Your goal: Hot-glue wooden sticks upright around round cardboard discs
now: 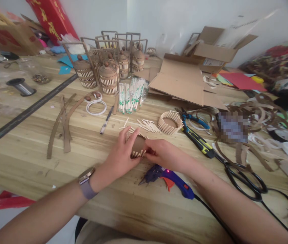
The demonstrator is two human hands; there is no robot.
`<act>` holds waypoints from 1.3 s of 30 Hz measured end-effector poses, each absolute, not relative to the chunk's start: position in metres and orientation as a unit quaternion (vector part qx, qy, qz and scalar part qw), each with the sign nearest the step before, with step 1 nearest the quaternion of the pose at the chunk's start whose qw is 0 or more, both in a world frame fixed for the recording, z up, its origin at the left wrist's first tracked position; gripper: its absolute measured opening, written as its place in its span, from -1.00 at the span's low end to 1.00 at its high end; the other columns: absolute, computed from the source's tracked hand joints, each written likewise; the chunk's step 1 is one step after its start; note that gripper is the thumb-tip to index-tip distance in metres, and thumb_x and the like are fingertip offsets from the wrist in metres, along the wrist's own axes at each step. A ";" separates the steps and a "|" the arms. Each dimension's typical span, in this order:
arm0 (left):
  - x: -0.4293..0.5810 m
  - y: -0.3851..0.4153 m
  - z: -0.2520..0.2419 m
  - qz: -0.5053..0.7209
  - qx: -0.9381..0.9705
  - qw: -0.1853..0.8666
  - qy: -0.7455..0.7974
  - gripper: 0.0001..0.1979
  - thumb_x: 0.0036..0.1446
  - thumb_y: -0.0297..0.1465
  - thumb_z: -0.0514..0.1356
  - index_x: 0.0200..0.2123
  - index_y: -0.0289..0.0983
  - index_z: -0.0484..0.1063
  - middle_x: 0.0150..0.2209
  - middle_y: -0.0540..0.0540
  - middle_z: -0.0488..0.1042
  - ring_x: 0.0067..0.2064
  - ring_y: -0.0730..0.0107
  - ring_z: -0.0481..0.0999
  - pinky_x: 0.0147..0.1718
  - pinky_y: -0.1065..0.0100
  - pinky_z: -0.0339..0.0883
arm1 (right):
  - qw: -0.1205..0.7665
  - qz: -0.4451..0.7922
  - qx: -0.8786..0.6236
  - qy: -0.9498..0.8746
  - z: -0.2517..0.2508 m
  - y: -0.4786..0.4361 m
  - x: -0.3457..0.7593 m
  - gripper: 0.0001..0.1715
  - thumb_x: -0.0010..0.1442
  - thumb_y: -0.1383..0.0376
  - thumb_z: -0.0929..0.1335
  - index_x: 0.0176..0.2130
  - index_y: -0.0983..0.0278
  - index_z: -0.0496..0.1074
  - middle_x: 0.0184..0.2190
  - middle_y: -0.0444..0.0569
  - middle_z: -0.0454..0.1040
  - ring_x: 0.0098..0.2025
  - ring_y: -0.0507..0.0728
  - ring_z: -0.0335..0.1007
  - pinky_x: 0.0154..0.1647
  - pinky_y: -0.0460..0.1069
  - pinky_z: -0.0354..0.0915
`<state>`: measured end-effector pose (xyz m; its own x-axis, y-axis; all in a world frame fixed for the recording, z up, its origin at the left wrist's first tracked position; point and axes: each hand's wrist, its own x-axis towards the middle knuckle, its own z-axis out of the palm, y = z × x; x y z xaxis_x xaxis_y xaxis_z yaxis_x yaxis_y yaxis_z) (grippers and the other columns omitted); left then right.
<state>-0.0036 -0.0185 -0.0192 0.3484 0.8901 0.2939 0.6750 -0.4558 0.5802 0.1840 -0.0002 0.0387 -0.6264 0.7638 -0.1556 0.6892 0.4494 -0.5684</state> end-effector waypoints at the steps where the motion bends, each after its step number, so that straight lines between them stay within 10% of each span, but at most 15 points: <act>1: -0.004 -0.018 -0.019 0.294 0.800 0.181 0.490 -0.11 -0.04 -0.47 0.33 0.33 -0.20 0.00 0.26 -0.34 0.03 0.32 -0.16 0.13 0.21 -0.11 0.22 | 0.061 0.300 -0.429 -0.850 0.039 0.000 0.183 -0.87 0.18 0.48 0.32 -0.38 0.28 0.36 -0.46 -0.12 0.43 -0.45 0.02 0.29 -0.41 -0.11 0.13; 16: -0.004 -0.017 -0.022 0.297 0.806 0.160 0.485 -0.11 -0.03 -0.44 0.35 0.32 -0.17 -0.01 0.24 -0.32 0.06 0.30 -0.15 0.19 0.19 -0.11 0.26 | 0.082 0.267 -0.419 -0.864 0.035 0.001 0.182 -0.82 0.15 0.49 0.35 -0.44 0.29 0.33 -0.48 -0.14 0.36 -0.45 0.02 0.20 -0.41 -0.11 0.08; 30: -0.006 -0.020 -0.012 0.300 0.829 0.190 0.433 -0.84 0.06 -0.51 0.26 -0.26 -0.26 0.38 0.26 -0.32 0.01 0.31 -0.11 0.18 0.23 -0.05 0.22 | 0.107 0.272 -0.416 -0.861 0.032 0.000 0.183 -0.86 0.14 0.48 0.36 -0.41 0.28 0.36 -0.45 -0.13 0.42 -0.42 0.03 0.28 -0.39 -0.10 0.12; 39: -0.007 -0.019 -0.014 0.302 0.830 0.204 0.423 -0.95 0.11 -0.49 0.23 -0.39 -0.28 0.41 0.27 -0.29 0.00 0.33 -0.10 0.13 0.26 -0.05 0.16 | 0.098 0.268 -0.429 -0.857 0.032 -0.001 0.182 -0.86 0.12 0.48 0.36 -0.43 0.29 0.37 -0.46 -0.12 0.41 -0.43 0.02 0.28 -0.42 -0.11 0.11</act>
<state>-0.0071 -0.0195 -0.0143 0.4608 0.8243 0.3288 0.5784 -0.5599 0.5933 0.1820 -0.0006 0.0320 -0.6125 0.7880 -0.0617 0.6826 0.4879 -0.5441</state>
